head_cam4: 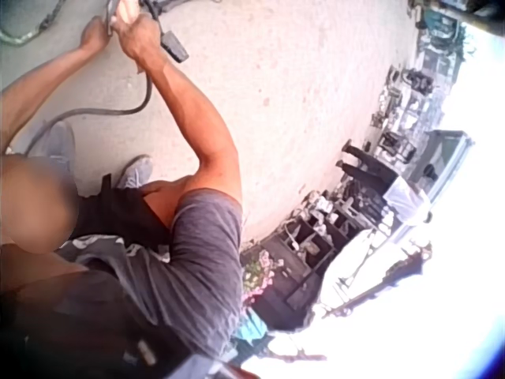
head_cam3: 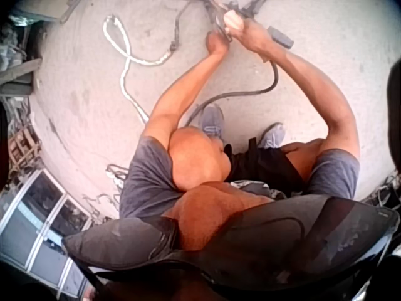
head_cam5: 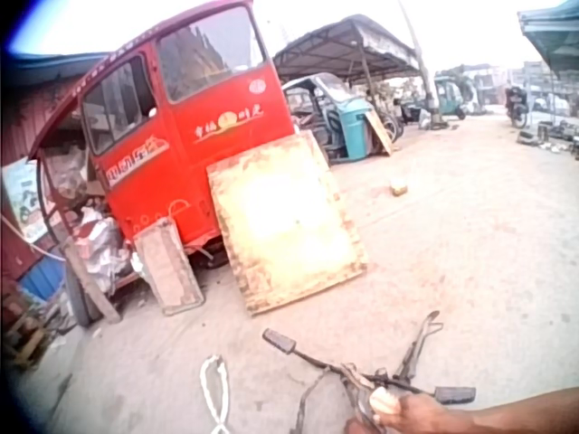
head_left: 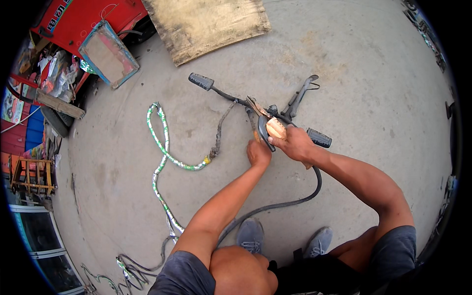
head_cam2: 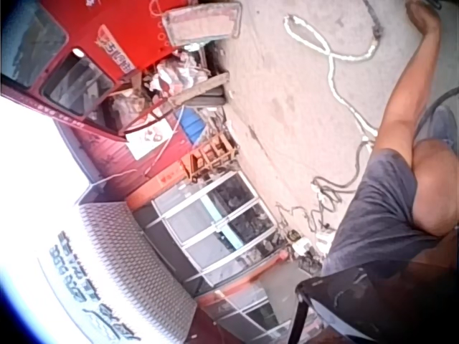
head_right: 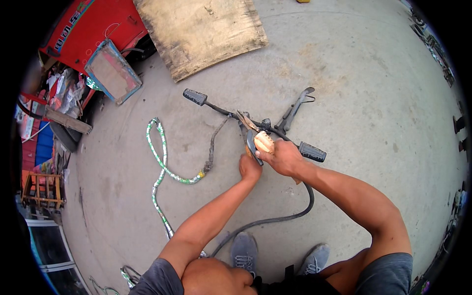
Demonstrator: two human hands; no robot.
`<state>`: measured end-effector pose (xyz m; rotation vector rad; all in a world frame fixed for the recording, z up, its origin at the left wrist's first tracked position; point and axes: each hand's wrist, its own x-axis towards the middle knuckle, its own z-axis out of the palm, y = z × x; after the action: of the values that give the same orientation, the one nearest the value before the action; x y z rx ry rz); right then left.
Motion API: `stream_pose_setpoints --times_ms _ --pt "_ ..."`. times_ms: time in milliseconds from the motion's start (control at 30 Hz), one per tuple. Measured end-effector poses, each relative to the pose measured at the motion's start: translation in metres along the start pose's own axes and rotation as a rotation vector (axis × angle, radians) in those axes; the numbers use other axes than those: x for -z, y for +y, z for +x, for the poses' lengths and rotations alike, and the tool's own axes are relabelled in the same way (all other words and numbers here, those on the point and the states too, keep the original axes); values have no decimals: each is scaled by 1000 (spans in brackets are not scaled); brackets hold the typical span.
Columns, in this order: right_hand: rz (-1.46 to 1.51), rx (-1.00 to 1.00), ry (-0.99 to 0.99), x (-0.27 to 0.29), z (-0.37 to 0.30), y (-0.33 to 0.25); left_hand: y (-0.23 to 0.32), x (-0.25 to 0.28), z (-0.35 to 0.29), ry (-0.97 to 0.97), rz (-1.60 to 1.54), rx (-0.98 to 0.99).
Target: The person welds a metal handlebar assembly on the ground using a welding torch and grounding clamp. They position the clamp, apply the torch to create welds, and use pliers to adjust the workpiece during the process.
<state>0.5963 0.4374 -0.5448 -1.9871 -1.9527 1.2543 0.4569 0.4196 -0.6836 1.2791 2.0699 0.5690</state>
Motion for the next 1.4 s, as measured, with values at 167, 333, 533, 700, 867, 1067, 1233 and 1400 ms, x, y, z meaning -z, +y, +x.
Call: stream_pose_setpoints --times_ms 167,333,533,700,867,1067,1233,1400 --pt "1 -15 -15 -2 4 3 -3 -3 3 0 5 -10" --pt "19 -45 -68 1 3 1 -4 -4 2 -17 6 -23" --pt "50 14 -11 -3 2 2 -7 -4 4 -19 21 -69" --pt "41 -22 -37 1 2 4 -4 -4 1 -3 8 -37" --pt "40 -15 -39 -4 4 0 -25 -13 18 -30 56 -69" --pt "74 -37 -9 -2 2 7 4 -1 0 -36 15 27" --pt "67 5 9 -3 2 7 -4 -4 4 -7 29 -22" --pt "98 -69 -79 -1 3 3 -2 -3 4 -4 10 35"
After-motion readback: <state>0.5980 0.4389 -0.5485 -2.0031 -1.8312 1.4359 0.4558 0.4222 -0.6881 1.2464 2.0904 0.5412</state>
